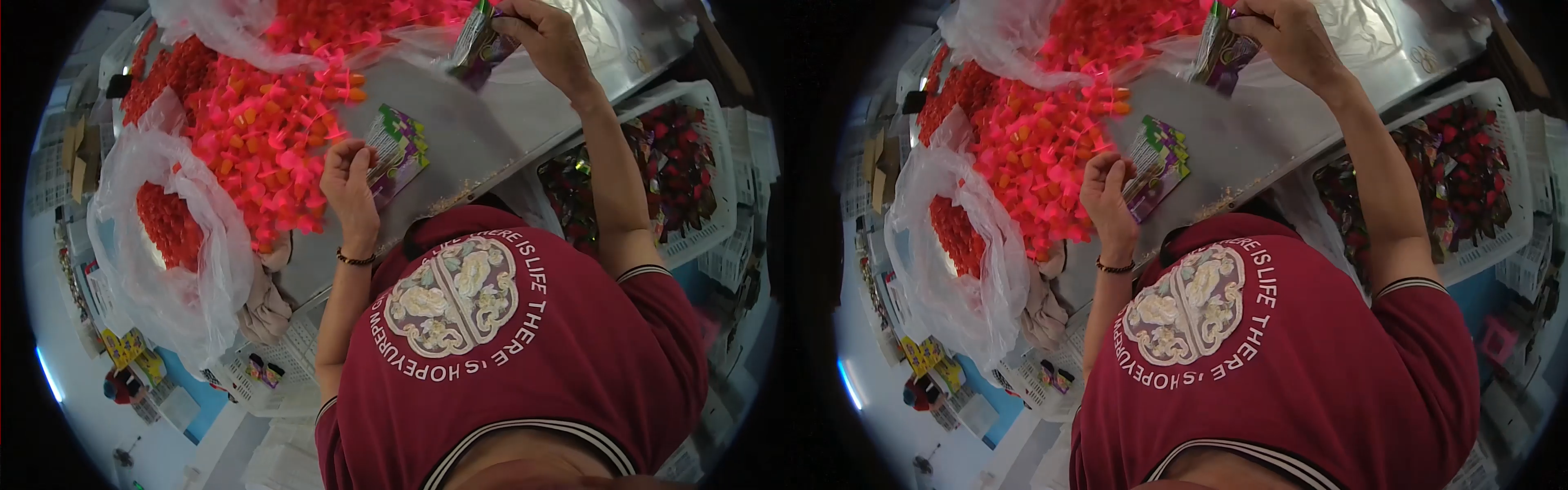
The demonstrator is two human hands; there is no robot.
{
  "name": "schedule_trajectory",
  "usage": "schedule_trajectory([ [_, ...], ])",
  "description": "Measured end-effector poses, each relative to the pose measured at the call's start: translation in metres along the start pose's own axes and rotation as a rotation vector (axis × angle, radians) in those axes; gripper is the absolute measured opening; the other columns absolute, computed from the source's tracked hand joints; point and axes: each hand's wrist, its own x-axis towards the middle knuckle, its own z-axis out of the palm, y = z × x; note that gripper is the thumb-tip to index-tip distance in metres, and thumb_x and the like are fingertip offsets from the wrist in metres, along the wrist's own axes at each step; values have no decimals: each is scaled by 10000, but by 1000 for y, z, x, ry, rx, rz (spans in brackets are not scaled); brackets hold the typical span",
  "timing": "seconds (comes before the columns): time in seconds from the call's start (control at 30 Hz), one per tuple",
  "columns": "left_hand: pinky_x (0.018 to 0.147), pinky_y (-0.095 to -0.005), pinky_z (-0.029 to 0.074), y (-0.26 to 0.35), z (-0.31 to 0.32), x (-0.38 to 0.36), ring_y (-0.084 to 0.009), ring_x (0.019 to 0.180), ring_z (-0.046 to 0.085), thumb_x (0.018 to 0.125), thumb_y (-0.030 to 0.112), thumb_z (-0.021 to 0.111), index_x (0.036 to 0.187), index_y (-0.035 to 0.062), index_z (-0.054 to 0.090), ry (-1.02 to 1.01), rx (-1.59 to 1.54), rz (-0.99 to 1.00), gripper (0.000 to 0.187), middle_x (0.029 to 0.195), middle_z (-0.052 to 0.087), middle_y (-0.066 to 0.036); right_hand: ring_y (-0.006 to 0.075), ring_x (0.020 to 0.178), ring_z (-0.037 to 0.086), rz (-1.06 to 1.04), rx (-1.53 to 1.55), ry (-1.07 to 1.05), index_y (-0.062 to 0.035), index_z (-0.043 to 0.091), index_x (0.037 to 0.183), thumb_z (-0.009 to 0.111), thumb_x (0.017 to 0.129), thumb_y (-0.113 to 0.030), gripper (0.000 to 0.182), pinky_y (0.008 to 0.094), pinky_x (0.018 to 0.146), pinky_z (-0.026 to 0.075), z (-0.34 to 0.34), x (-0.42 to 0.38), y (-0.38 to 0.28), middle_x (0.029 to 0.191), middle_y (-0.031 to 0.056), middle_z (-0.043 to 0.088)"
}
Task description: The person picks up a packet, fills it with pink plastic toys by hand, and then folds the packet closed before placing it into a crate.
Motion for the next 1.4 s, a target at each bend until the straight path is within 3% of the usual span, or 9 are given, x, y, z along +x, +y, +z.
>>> schedule_trajectory([
  [0.1, 730, -241, 465, 7, -1, -3, -110, 776, 568, 899, 17, 562, 984, -15, 577, -8, 202, 11, 92, 863, 609, -50, 55, 669, 554, -44, -179, 103, 3, 652, 967, 593, 879, -70, 129, 241, 626, 461, -23, -27, 13, 736, 3, 609],
  [0.13, 739, -247, 464, 5, -2, -1, -122, 784, 571, 896, 20, 568, 980, -19, 582, -38, 299, 37, 93, 866, 608, -53, 201, 643, 571, 79, 19, 94, 2, 644, 939, 636, 839, -150, 182, 331, 633, 459, -27, -36, 27, 738, 113, 624],
  [0.23, 780, -289, 467, -10, -13, 1, -176, 826, 583, 878, 29, 590, 988, -37, 580, -156, 587, 177, 128, 883, 612, -77, 51, 625, 467, 451, -40, -26, -7, 647, 973, 612, 862, -141, 177, 244, 553, 397, -75, -79, 9, 696, -27, 554],
  [0.3, 802, -315, 468, -15, -13, 1, -206, 854, 589, 871, 32, 599, 997, -39, 577, -259, 645, 200, 146, 911, 616, -100, 46, 620, 451, 324, -150, 178, -11, 650, 962, 605, 866, -150, 174, 244, 549, 401, -105, -119, 40, 665, -28, 532],
  [0.4, 850, -371, 445, -20, -12, 1, -269, 933, 566, 851, 45, 623, 1010, -29, 572, -354, 930, 430, 182, 975, 600, -140, 230, 725, 631, 363, -472, 409, -52, 668, 947, 620, 825, -186, 188, 368, 665, 494, -184, -182, 60, 797, 109, 644],
  [0.53, 869, -420, 413, -14, -12, 2, -327, 981, 515, 818, 68, 652, 1024, -14, 564, -476, 1148, 509, 239, 997, 568, -156, 248, 744, 641, 417, -1046, 653, -35, 655, 940, 598, 864, -141, 142, 373, 647, 493, -260, -304, 109, 796, 81, 668],
  [0.9, 803, -426, 436, -11, -6, 6, -333, 947, 527, 790, 125, 683, 1032, 37, 561, -482, 1322, 554, 285, 968, 558, -136, 347, 962, 598, 626, -1035, 425, -71, 627, 964, 534, 807, -74, 183, 449, 813, 485, -174, -446, 171, 984, 154, 638],
  [1.1, 785, -398, 473, -10, 3, 5, -315, 943, 547, 796, 152, 680, 1018, 59, 575, -369, 1469, 525, 263, 964, 561, -130, 348, 898, 610, 633, -1293, 191, -50, 614, 1026, 496, 828, -62, 231, 443, 753, 492, -189, -346, 144, 925, 140, 642],
  [1.4, 730, -400, 492, -21, 6, 8, -291, 894, 553, 747, 160, 699, 909, 57, 574, -358, 1442, 590, 229, 931, 559, -96, 277, 862, 642, -164, -169, 124, -7, 636, 965, 570, 837, 21, 147, 326, 746, 499, 52, -41, 42, 947, 135, 651],
])
